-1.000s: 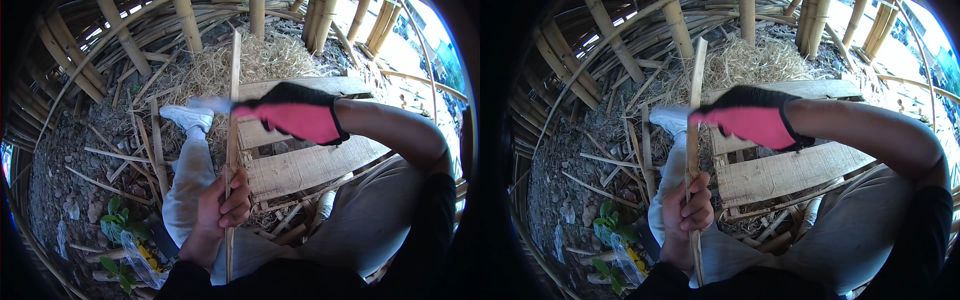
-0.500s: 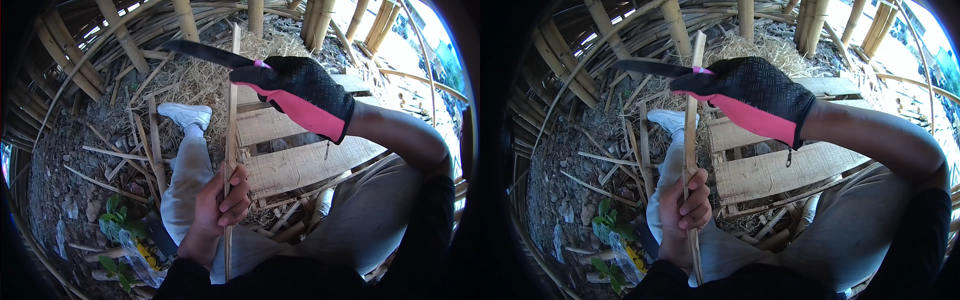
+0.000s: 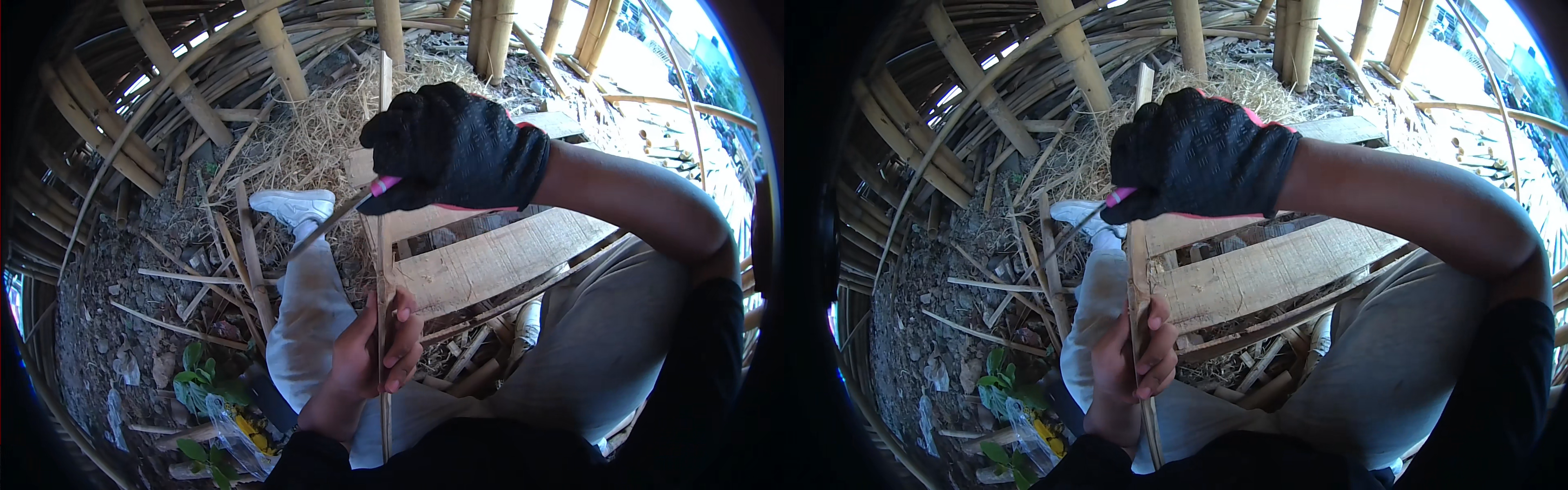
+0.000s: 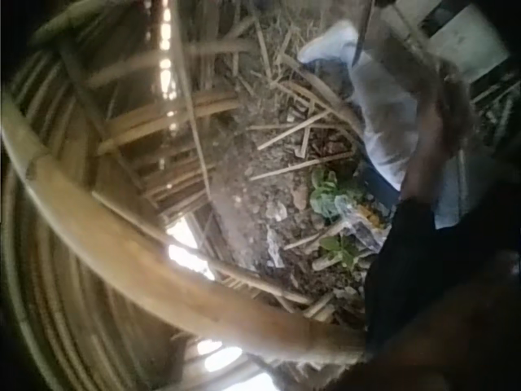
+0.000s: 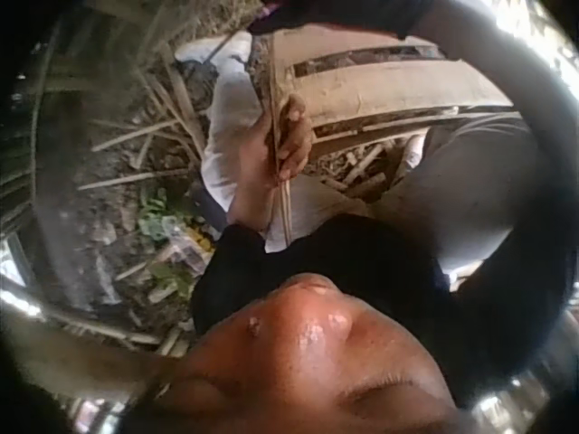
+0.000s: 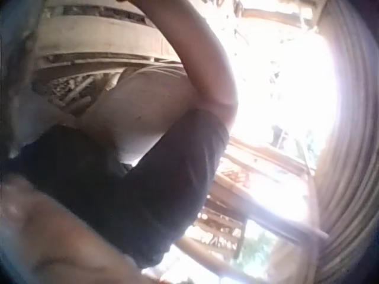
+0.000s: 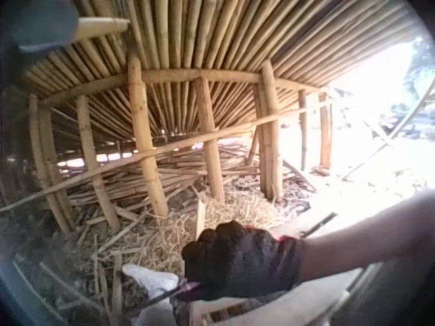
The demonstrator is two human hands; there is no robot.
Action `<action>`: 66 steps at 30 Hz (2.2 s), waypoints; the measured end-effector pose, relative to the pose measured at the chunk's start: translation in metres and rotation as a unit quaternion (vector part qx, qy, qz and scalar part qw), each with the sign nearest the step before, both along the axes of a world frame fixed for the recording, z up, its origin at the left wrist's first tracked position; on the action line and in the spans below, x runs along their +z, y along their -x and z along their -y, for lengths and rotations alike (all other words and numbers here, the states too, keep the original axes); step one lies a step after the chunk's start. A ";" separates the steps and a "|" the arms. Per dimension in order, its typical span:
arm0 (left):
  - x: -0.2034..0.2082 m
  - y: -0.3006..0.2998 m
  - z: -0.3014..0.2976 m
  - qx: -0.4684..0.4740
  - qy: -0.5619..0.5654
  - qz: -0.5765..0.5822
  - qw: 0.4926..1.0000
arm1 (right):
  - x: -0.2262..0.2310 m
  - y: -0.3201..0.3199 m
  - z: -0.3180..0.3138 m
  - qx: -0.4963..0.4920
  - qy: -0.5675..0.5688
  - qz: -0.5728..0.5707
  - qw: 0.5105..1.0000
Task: The person sits on the ground and uses a knife to shave a long bamboo stick held between the legs. The person repeatedly scrapes the surface of the bamboo to remove thin strips, rotating the stick as needed.
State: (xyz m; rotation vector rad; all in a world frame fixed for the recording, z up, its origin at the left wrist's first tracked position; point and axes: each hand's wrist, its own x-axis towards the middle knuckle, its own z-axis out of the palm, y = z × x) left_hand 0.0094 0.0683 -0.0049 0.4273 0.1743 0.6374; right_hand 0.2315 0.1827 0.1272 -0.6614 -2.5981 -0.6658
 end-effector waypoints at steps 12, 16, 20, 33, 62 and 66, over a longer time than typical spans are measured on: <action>-0.017 0.026 0.001 0.008 0.007 0.088 0.996 | 0.030 -0.051 0.061 -0.378 0.103 -0.086 0.916; -0.018 0.024 -0.005 0.007 0.012 0.100 0.995 | 0.000 -0.049 0.098 -0.338 0.153 -0.023 0.928; -0.027 0.035 -0.001 0.045 0.008 0.113 0.993 | -0.035 -0.030 0.102 -0.169 0.141 0.081 0.972; -0.018 0.034 -0.006 0.041 0.004 0.118 0.992 | -0.088 -0.030 0.126 -0.163 0.046 0.202 0.965; -0.017 0.040 -0.015 0.044 0.009 0.099 0.994 | -0.083 -0.103 0.099 -0.161 0.042 0.137 0.976; -0.020 0.039 -0.016 0.043 0.014 0.106 0.993 | -0.078 -0.096 0.107 -0.155 0.140 0.143 0.967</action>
